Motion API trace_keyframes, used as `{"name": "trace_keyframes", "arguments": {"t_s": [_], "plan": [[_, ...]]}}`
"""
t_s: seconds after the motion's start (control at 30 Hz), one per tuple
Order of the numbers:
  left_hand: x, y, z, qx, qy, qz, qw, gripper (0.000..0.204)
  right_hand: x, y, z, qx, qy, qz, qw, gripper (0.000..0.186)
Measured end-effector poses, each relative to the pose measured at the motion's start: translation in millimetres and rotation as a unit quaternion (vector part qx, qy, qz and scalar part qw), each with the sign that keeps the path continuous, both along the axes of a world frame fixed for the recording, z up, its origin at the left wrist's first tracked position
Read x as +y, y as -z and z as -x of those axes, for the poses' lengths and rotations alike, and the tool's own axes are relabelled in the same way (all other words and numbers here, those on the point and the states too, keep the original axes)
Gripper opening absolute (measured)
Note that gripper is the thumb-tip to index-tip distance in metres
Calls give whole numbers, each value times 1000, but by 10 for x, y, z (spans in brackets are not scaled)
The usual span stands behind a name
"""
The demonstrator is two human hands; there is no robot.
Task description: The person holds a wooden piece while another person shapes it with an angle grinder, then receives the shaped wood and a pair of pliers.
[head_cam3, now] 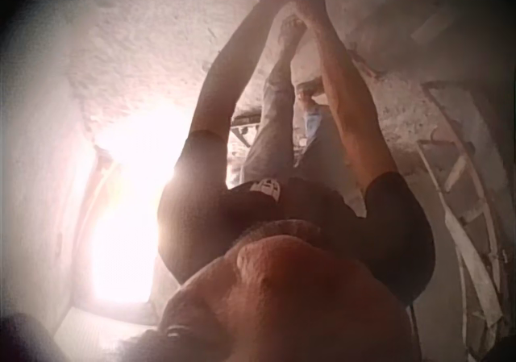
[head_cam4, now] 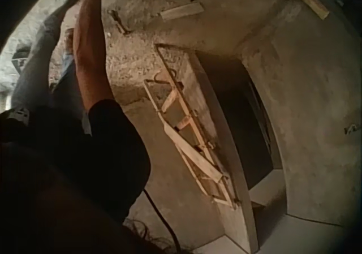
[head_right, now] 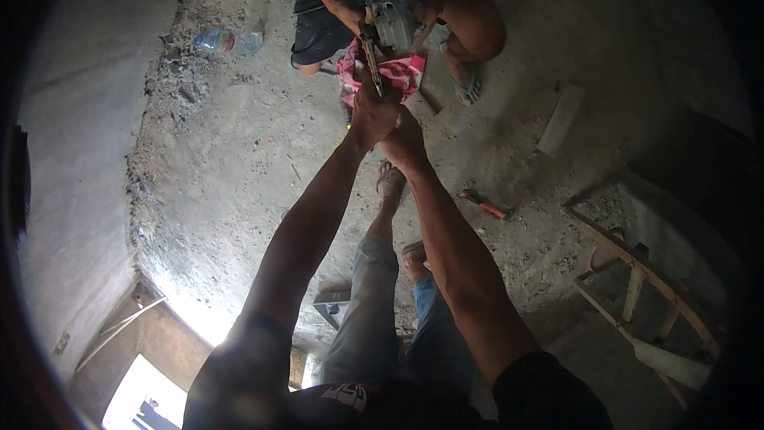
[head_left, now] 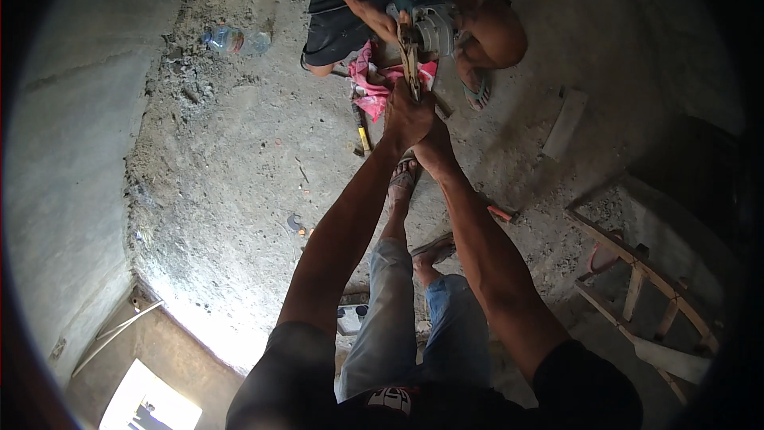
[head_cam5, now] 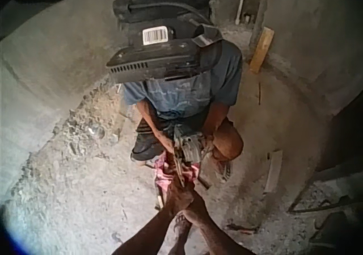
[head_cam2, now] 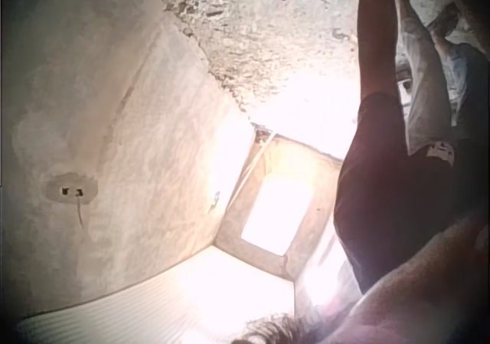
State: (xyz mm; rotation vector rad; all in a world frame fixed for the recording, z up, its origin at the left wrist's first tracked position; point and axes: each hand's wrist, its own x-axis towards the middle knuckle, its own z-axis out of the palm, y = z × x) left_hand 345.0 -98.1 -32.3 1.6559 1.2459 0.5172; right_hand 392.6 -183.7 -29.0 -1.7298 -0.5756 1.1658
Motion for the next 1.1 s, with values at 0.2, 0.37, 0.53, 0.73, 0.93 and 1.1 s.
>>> {"name": "trace_keyframes", "arguments": {"t_s": [0.2,0.37,0.53,0.73,0.93,1.1], "plan": [[21,-111,46,8,28,106,994,38,-148,227,78,33,-8,-52,998,50],[-11,-60,27,15,16,102,995,39,-145,372,85,-20,-2,-117,993,51],[-156,-20,-60,-2,-35,70,997,32,-250,301,31,-79,-47,-61,994,53],[-221,-69,-192,-32,-81,78,993,31,-315,331,-18,-22,-31,-71,997,59],[-118,9,-148,-47,-51,46,997,23,-228,426,54,-110,-48,-39,992,54],[-113,148,-208,-14,6,43,999,27,-259,509,-32,-76,-32,-14,997,48]]}}
